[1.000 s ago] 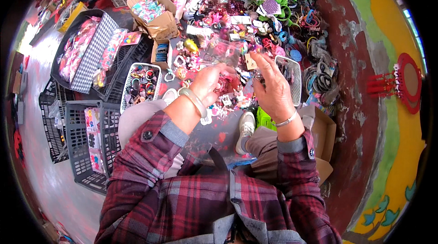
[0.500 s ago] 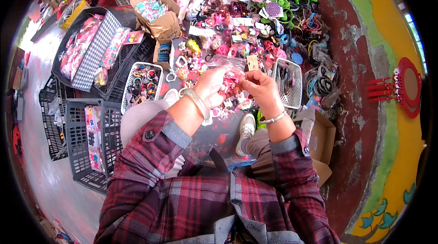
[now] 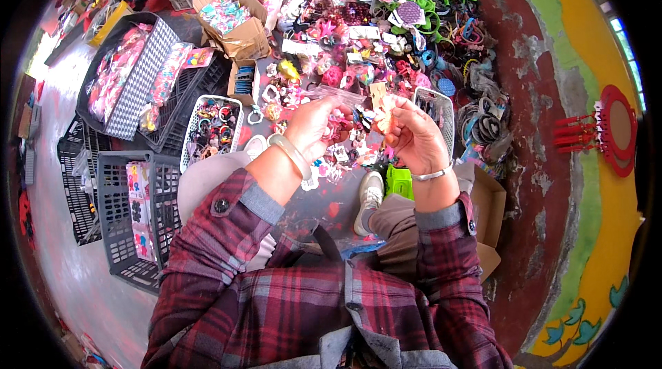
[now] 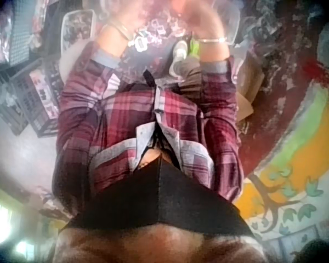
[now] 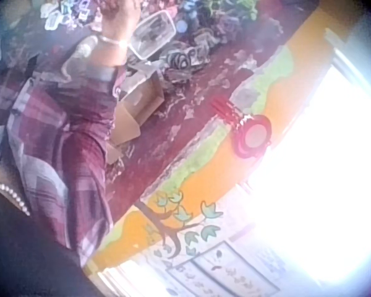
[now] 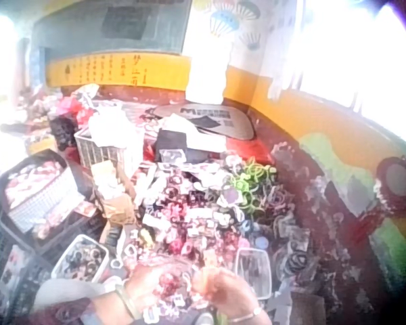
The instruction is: The person sits on the floor surrounded by baskets and piles of hair accessories. They pick up various items, including hair clips and scrunchies, and place them into small plastic bags. The person then seals the bags and sets them aside.
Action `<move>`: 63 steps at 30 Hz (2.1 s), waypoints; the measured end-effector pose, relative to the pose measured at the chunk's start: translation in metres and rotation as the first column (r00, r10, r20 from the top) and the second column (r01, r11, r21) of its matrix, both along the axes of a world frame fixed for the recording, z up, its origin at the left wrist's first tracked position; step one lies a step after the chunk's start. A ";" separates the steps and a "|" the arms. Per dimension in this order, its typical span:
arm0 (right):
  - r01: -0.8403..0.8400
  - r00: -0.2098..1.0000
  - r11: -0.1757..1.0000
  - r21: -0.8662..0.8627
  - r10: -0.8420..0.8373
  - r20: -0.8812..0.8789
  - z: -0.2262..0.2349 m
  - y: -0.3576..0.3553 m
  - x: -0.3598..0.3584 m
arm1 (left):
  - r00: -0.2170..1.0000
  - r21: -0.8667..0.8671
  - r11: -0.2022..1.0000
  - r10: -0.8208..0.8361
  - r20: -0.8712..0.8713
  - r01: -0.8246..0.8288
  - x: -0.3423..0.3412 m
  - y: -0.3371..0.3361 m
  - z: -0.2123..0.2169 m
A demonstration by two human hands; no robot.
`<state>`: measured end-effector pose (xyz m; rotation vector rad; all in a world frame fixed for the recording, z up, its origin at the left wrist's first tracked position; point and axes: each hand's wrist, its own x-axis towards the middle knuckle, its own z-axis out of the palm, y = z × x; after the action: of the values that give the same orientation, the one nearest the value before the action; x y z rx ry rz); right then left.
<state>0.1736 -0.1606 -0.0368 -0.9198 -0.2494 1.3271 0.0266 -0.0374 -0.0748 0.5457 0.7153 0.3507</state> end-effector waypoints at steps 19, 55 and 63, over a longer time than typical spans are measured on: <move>-0.341 0.940 0.921 0.188 0.333 0.075 0.020 -0.002 -0.058 | 0.964 0.565 0.817 -0.229 0.133 0.116 0.001 -0.008 -0.017; 0.234 -0.085 0.956 -0.179 0.203 0.975 0.007 -0.002 -0.016 | 0.966 0.704 0.670 -0.239 -0.098 0.237 0.005 -0.024 -0.009; 0.250 -0.139 0.957 -0.147 0.186 0.973 0.007 -0.003 -0.010 | 0.965 0.715 0.657 -0.238 -0.106 0.240 0.008 -0.026 -0.006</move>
<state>0.1632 -0.1634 -0.0302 -2.1425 -1.2982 0.1807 0.0343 -0.0632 -0.0811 1.3952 0.4709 0.3794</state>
